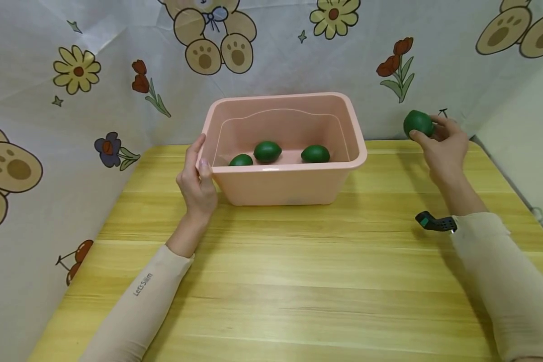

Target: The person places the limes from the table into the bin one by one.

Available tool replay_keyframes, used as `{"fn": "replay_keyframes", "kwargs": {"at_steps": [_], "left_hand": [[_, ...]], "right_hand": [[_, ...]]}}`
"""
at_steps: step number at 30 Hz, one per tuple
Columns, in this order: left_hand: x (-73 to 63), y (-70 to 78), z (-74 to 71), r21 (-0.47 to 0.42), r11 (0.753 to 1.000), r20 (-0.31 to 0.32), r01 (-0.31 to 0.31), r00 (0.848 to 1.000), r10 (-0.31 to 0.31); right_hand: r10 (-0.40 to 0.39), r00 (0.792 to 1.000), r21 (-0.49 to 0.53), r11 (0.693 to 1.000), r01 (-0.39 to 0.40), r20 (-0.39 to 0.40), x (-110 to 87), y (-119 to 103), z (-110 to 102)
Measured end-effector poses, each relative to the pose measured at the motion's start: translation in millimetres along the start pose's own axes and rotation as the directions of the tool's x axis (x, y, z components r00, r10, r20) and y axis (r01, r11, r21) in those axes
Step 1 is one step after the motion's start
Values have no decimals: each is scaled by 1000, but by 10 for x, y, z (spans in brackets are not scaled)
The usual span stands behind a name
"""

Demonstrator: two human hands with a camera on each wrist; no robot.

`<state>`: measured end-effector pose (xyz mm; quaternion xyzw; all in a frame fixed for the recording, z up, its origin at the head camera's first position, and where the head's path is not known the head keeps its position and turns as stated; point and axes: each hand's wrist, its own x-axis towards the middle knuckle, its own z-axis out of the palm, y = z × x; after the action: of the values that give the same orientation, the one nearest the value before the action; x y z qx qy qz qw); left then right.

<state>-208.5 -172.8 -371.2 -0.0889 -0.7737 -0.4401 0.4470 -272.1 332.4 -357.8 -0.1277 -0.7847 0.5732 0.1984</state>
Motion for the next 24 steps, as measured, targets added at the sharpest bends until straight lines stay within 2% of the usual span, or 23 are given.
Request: {"fn": "replay_keyframes", "kwargs": {"at_steps": [3, 5, 7, 14, 19, 24], "left_hand": [[-5, -6, 7, 12, 1000, -7, 3, 1000, -3], [-8, -10, 11, 17, 1000, -13, 4, 1000, -4], [-7, -10, 18, 18, 1000, -15, 3, 1000, -3], [-1, -20, 15, -6, 1000, -5, -8, 1000, 8], [-3, -28, -1, 2, 1000, -22, -9, 1000, 9], [2, -42, 1, -1, 1000, -13, -16, 1000, 16]], "right_hand": [[-120, 992, 31, 992, 119, 29, -119, -255, 82], [-203, 978, 45, 979, 201, 48, -196, -430, 139], [-251, 965, 56, 967, 247, 80, -280, -607, 181], [-404, 897, -5, 912, 411, 179, -478, -1073, 331], [-442, 864, -61, 882, 468, 241, -568, -1232, 535], [-434, 841, -166, 849, 502, 323, -626, -1275, 792]]}}
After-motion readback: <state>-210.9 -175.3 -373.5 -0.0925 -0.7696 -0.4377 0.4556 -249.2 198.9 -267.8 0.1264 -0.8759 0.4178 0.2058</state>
